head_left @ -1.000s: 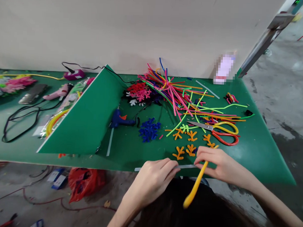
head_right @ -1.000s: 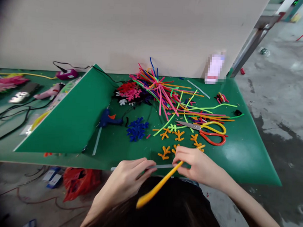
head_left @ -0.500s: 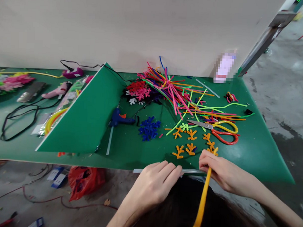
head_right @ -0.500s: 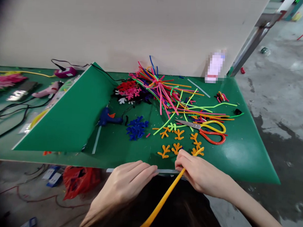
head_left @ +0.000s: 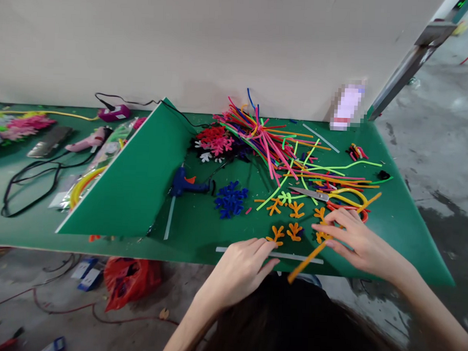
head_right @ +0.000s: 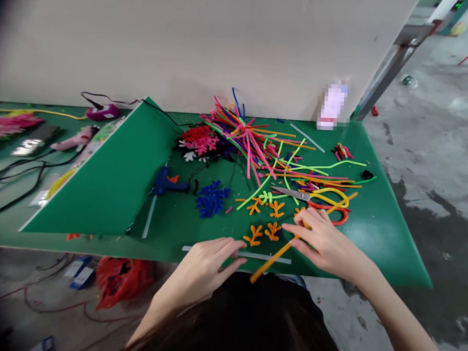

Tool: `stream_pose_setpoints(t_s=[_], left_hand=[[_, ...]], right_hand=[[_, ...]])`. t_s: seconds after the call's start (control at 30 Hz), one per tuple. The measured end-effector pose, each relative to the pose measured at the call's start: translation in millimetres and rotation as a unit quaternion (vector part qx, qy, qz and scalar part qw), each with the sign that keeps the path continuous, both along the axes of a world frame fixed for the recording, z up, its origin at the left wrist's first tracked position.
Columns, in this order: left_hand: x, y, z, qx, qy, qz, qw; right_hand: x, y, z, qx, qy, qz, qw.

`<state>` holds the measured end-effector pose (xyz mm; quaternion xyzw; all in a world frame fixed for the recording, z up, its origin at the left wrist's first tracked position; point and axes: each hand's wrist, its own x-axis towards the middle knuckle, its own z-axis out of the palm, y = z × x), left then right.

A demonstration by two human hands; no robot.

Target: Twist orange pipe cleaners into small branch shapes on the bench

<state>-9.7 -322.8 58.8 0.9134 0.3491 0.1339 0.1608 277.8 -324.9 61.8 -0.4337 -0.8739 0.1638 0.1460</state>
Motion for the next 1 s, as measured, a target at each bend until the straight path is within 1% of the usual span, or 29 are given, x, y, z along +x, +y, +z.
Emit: stream_pose_setpoints(t_s=[0.1,0.17,0.3,0.4,0.5,0.63,0.7,0.77,0.87,1.0], left_hand=[[-0.6,6.0,-2.2,-0.097,0.018,0.01,0.995],[0.6,7.4,0.2,-0.148,0.006,0.006,0.989],[7.0,5.3,4.8,-0.215,-0.035,-0.016,0.976],[10.4,3.2,3.0,-0.244,-0.064,-0.014,0.968],[9.7,2.2,-1.3,-0.285,-0.091,-0.002,0.954],[7.0,1.0,-5.3,-0.369,-0.097,0.037,0.924],[7.1,0.5,-5.8,-0.383,-0.094,0.055,0.917],[8.0,0.4,-5.6,-0.384,-0.099,0.068,0.916],[9.6,0.1,-5.1,-0.392,-0.11,0.082,0.91],[11.1,-1.5,-5.3,-0.393,-0.125,0.083,0.907]], right_hand=[[-14.7,2.0,11.6,0.006,0.0,0.06,0.998],[-27.7,4.8,14.4,-0.004,0.005,0.087,0.996],[-52.7,12.0,8.0,-0.008,-0.002,0.125,0.992],[-63.5,16.6,2.0,-0.028,0.007,0.147,0.989],[-64.3,20.4,1.7,-0.102,0.062,0.151,0.981],[-56.8,25.4,2.7,-0.234,0.146,0.161,0.948],[-52.5,27.6,-0.1,-0.262,0.169,0.162,0.936],[-48.6,29.3,-4.9,-0.269,0.19,0.157,0.931],[-44.2,31.3,-12.5,-0.266,0.222,0.138,0.928],[-43.4,31.4,-19.9,-0.25,0.255,0.116,0.927]])
